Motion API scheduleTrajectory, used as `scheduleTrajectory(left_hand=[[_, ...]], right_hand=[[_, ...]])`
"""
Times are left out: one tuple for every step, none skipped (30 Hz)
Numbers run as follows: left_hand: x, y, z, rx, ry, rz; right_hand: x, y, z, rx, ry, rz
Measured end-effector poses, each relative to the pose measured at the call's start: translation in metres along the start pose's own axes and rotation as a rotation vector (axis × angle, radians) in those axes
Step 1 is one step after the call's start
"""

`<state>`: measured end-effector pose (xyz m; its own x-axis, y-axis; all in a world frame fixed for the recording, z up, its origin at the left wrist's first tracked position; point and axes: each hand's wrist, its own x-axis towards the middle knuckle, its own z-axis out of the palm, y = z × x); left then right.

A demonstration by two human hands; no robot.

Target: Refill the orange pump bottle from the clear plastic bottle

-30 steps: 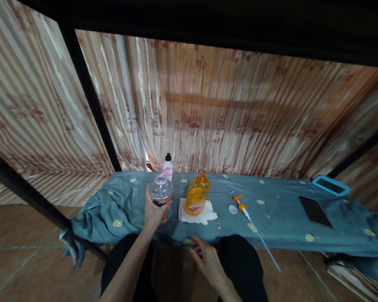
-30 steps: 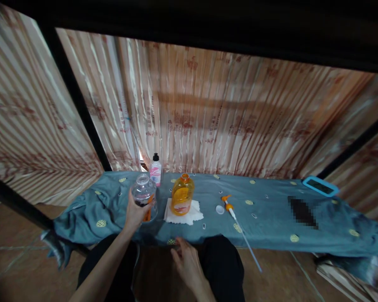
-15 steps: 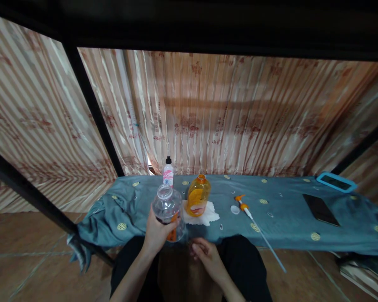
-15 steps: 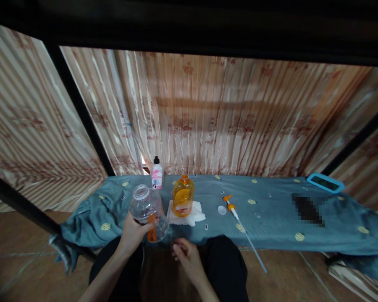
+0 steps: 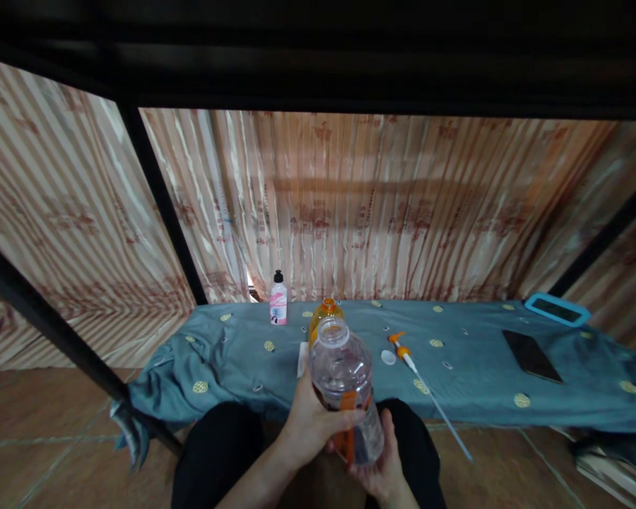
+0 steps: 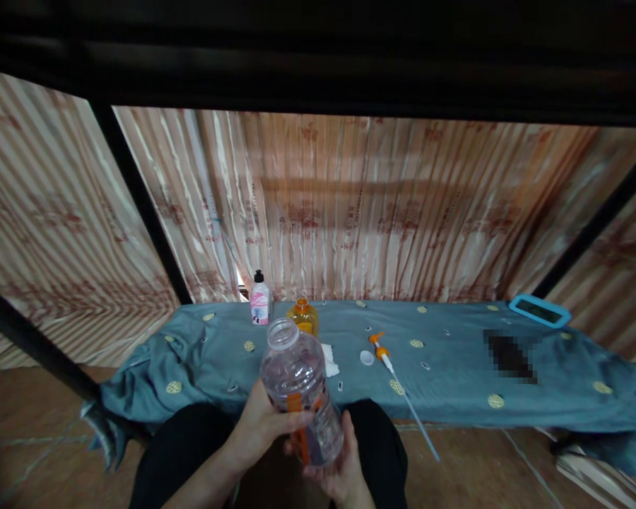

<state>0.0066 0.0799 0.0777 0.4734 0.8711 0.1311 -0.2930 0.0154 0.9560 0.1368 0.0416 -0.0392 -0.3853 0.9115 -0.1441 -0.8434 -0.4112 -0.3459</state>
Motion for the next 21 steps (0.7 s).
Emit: scheduleTrajectory(left_hand=[[0.002,-0.002,0.002,-0.006,-0.010,-0.012],[0.003,-0.004,0.003,0.004,-0.016,-0.012],[0.005,-0.006,0.002,-0.001,-0.022,-0.003],[0.008,-0.008,0.000,-0.011,-0.023,0.021],[0.010,-0.009,-0.004,-0.020,-0.013,0.070],[0.014,-0.010,-0.009,-0.026,-0.005,0.132],[0.019,-0.011,-0.016,-0.033,0.034,0.219],[0.025,-0.011,-0.024,-0.008,0.075,0.299],[0.033,-0.011,-0.033,0.054,0.138,0.345],[0.043,-0.010,-0.042,0.152,0.210,0.386],[0.054,-0.010,-0.050,0.269,0.291,0.417],[0.067,-0.010,-0.058,0.389,0.353,0.434],[0.079,-0.012,-0.064,0.492,0.375,0.423],[0.092,-0.014,-0.068,0.560,0.364,0.404],[0.103,-0.018,-0.071,0.598,0.340,0.389],[0.112,-0.022,-0.073,0.617,0.312,0.374],[0.119,-0.028,-0.074,0.624,0.286,0.360],[0.124,-0.033,-0.074,0.621,0.248,0.341],[0.126,-0.039,-0.074,0.611,0.210,0.326],[0.127,-0.044,-0.074,0.603,0.181,0.320],[0.126,-0.048,-0.074,0.598,0.162,0.323]], right_hand=[[-0.001,-0.001,-0.001,0.014,0.020,-0.015],[-0.003,-0.002,0.000,0.026,0.044,-0.036],[-0.004,-0.003,0.000,0.031,0.062,-0.057],[-0.005,-0.005,0.001,0.032,0.081,-0.082],[-0.006,-0.007,0.002,0.028,0.098,-0.107],[-0.007,-0.010,0.003,0.020,0.115,-0.132],[-0.007,-0.012,0.003,0.014,0.133,-0.157],[-0.008,-0.015,0.001,0.005,0.148,-0.176],[-0.009,-0.017,0.000,-0.001,0.162,-0.192],[-0.009,-0.019,-0.003,-0.006,0.173,-0.205],[-0.010,-0.021,-0.006,-0.009,0.180,-0.216],[-0.011,-0.024,-0.009,-0.013,0.179,-0.226],[-0.012,-0.026,-0.012,-0.020,0.171,-0.237],[-0.014,-0.028,-0.015,-0.027,0.159,-0.245],[-0.015,-0.030,-0.016,-0.033,0.153,-0.252],[-0.017,-0.032,-0.017,-0.037,0.158,-0.258],[-0.019,-0.034,-0.017,-0.035,0.174,-0.263],[-0.020,-0.036,-0.016,-0.027,0.208,-0.273],[-0.022,-0.038,-0.014,-0.017,0.245,-0.285],[-0.023,-0.039,-0.012,-0.010,0.280,-0.293],[-0.024,-0.041,-0.011,-0.007,0.311,-0.302]])
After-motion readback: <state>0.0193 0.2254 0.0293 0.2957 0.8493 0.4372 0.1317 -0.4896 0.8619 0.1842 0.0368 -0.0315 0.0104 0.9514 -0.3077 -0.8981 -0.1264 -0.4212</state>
